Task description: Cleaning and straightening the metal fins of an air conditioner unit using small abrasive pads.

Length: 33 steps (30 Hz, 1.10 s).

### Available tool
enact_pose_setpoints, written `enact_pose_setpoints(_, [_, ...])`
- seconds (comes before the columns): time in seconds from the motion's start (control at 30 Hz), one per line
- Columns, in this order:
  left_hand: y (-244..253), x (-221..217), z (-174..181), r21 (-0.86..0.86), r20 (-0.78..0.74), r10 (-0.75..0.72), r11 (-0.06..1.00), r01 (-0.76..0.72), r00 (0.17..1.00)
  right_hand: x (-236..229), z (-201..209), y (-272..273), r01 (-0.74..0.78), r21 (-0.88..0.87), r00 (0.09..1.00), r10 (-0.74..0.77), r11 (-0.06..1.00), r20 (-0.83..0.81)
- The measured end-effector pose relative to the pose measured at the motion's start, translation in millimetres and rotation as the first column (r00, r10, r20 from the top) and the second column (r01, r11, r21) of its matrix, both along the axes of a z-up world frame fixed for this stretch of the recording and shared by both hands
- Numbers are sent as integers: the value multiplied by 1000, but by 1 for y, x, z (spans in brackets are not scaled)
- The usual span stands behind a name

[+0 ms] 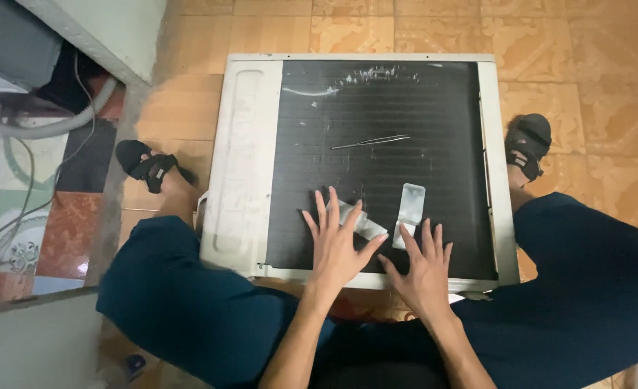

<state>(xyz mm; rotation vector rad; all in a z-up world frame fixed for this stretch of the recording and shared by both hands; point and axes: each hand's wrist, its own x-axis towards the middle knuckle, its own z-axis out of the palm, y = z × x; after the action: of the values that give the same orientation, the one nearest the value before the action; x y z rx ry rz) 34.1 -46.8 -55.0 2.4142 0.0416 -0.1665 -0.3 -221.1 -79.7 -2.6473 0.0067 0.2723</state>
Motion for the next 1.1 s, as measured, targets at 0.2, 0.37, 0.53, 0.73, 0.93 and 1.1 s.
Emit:
enact_pose_setpoints(0.2, [-17, 8, -35, 136, 33, 14, 991, -18, 999, 3, 4, 1, -1, -34, 998, -2, 999, -65])
enact_pose_setpoints(0.37, [-20, 8, -39, 220, 65, -13, 975, -1, 998, 3, 5, 0, -19, -21, 999, 18, 1000, -36])
enact_pose_setpoints(0.53, [-21, 6, -49, 282, 74, -32, 959, 10, 997, 2, 3, 2, -8, -11, 999, 7, 1000, -42])
enact_pose_setpoints(0.73, [-21, 5, -57, 301, 286, -73, 954, -17, 955, -1, -19, -3, -33, 24, 997, 31, 999, 74])
enact_pose_setpoints(0.93, [-21, 4, -61, 318, 324, -76, 947, -34, 943, -1, -11, -3, -43, 48, 994, 38, 998, 98])
enact_pose_setpoints(1.1, [-18, 3, -50, 260, 237, -100, 965, 36, 966, 0, -24, -8, 52, 13, 976, -54, 999, 212])
